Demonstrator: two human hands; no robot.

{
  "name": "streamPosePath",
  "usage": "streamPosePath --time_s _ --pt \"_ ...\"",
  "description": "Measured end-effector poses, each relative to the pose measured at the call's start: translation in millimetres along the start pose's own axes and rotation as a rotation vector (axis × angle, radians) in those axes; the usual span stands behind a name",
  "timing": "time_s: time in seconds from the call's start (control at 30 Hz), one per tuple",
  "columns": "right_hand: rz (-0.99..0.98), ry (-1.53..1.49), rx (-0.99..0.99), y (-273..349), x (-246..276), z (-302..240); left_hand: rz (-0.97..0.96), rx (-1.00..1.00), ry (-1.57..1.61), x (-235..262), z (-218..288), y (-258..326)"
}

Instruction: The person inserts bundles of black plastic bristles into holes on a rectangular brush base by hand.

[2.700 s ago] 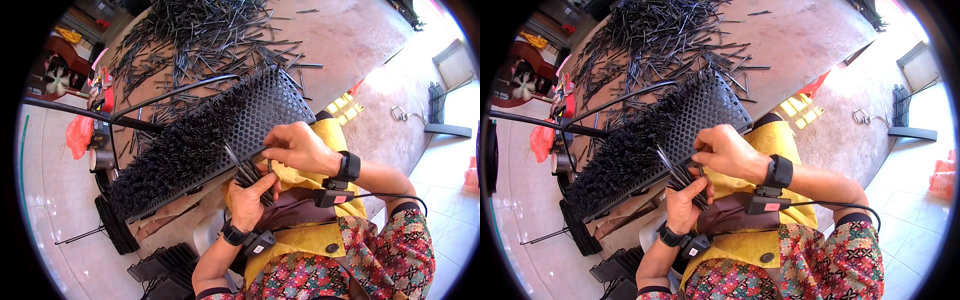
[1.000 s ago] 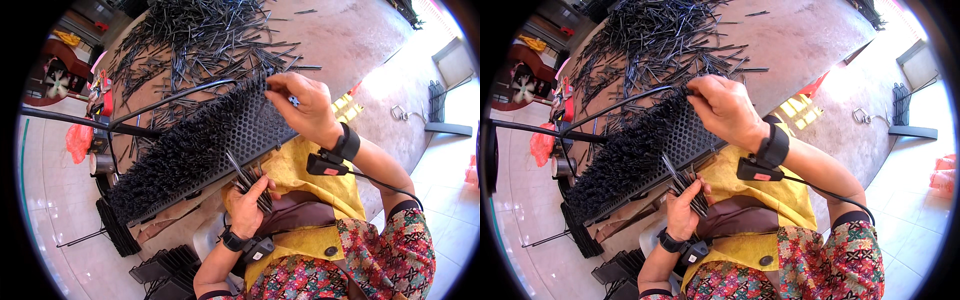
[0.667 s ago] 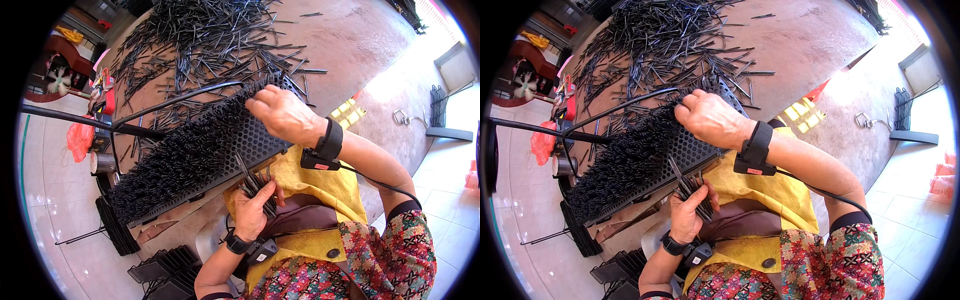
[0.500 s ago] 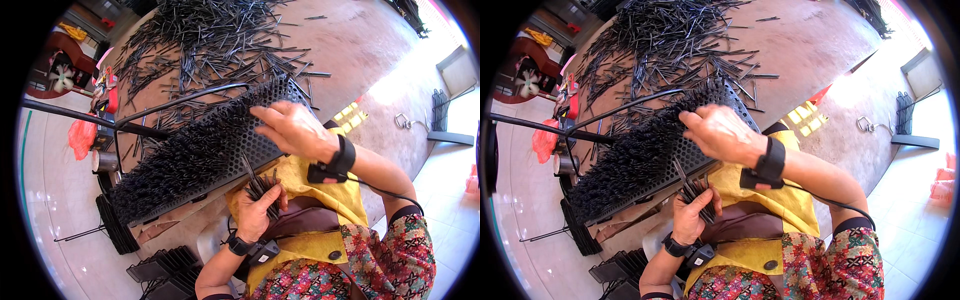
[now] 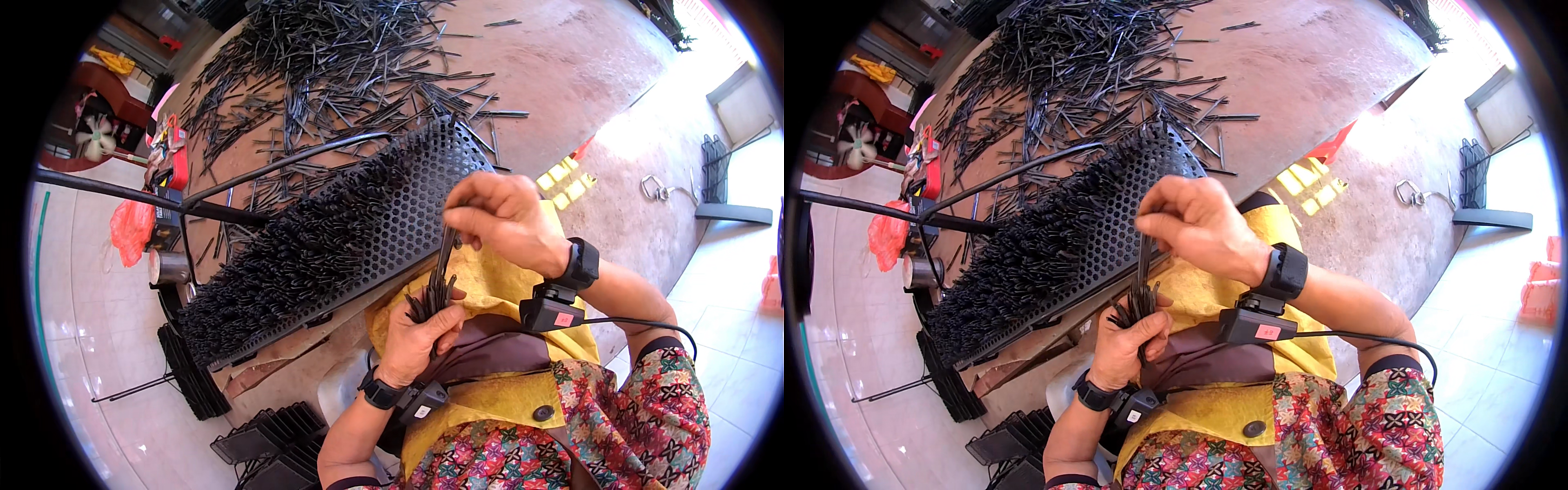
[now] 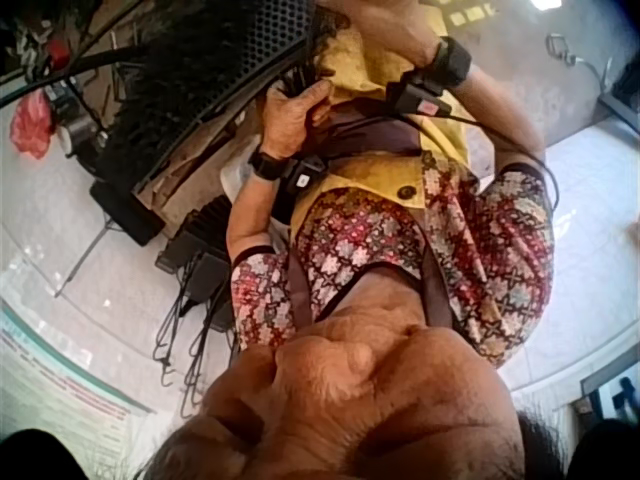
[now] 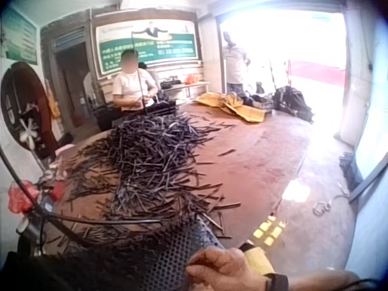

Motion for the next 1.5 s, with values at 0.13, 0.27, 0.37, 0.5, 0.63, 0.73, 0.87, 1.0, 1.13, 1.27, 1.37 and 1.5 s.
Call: streamPosePath --time_s 0.13,0.27,0.37,0.5,0.63,0.73,0.87,1.0,1.13,1.27,1.37,1.5 --pt "0.226 0.465 0.548 33.3 5.6 -45.1 0.086 -0.005 0.159 12.7 -5.3 -1.4" --pt "-0.077 0.75 1.141 88.0 -43.7 -52.7 0.132 -0.113 0.332 8.8 3.0 -0.5" --pt "-0.227 0.78 1.141 106.2 -65.8 -25.7 0.111 -0.143 0.348 10.1 8.3 3.6" --pt "-0.217 0.587 1.036 102.8 -59.6 -25.8 0.241 -0.131 0.284 21.8 1.5 4.4" --pt "-0.018 0.364 0.45 60.4 -27.4 -6.2 0.185 -0.121 0.226 15.9 5.5 4.2" --pt "0.017 0.057 0.074 38.7 -20.9 23.3 0.136 -0.126 0.175 8.1 10.0 3.3" --pt "-0.135 -0.119 -0.166 31.6 -31.1 41.4 0.133 -0.117 0.164 7.0 8.6 5.3" --pt "-0.107 0.022 -0.107 23.3 -18.1 28.6 0.16 -0.079 0.183 16.6 0.5 2.2" --pt "-0.07 -0.089 -0.145 11.3 -2.9 12.2 0.245 -0.092 0.234 31.2 -1.2 2.2" --pt "0.106 -0.072 0.047 -9.2 10.6 -16.5 0.268 -0.106 0.278 29.7 -0.5 1.5" --pt "0.281 0.127 0.345 -22.9 19.9 -40.6 0.264 -0.117 0.261 29.9 -1.5 0.9" --pt "0.438 0.383 0.722 -22.1 7.1 -59.0 0.274 -0.111 0.261 31.0 -4.7 2.3"
Point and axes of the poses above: each hand's wrist, its own y-axis away from the middle knuckle, its own x-axis out of the back of the hand, z = x × y, the point moved 9 cm from there along -y, towards the middle knuckle, and after that the axes turned 2 degrees about -x, right-handed, at the moved point
